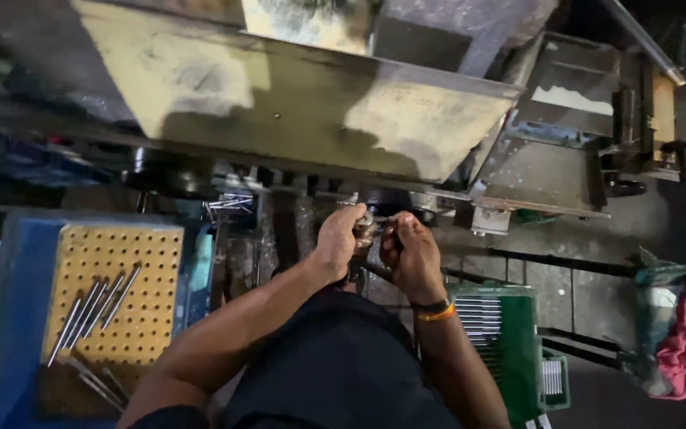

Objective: The person repeatedly picks up metal rods from a green bin, inserts them into a grinding machine, and operates a lever to process them. The processed rods are then placed into a blue tray with a perforated yellow insert.

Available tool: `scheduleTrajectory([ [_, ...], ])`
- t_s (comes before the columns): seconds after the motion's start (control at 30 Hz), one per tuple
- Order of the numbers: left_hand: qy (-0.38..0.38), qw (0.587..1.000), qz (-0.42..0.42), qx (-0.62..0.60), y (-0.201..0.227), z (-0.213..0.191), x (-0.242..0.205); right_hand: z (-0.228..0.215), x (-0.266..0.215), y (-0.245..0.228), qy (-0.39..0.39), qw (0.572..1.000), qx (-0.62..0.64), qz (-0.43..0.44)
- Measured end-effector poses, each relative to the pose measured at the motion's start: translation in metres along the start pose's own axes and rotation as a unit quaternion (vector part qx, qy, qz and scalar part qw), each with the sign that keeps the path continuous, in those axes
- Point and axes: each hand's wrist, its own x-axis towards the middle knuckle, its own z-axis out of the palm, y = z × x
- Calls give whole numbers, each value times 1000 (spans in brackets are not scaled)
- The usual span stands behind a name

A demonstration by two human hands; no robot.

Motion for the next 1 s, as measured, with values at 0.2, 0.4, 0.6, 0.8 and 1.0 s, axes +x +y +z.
scheduleTrajectory([
  [0.2, -88, 994, -56, 11, -6, 34, 22, -33, -2, -22, 54, 863, -403, -299],
  [0.4, -224, 645, 259, 683, 18, 104, -13, -100, -5, -88, -20, 976, -164, 140],
  [0.6, -326, 450, 145, 818, 44, 166, -29, -124, -15, -102, -7, 947, -292, 132],
  [0.8, -298, 585, 163, 737, 89, 197, 1, -111, -5, -139, -65, 993, -14, -95],
  [1.0, -283, 776, 484, 289, 197, 209, 63, -118, -3, -182, 112, 989, 16, -92],
])
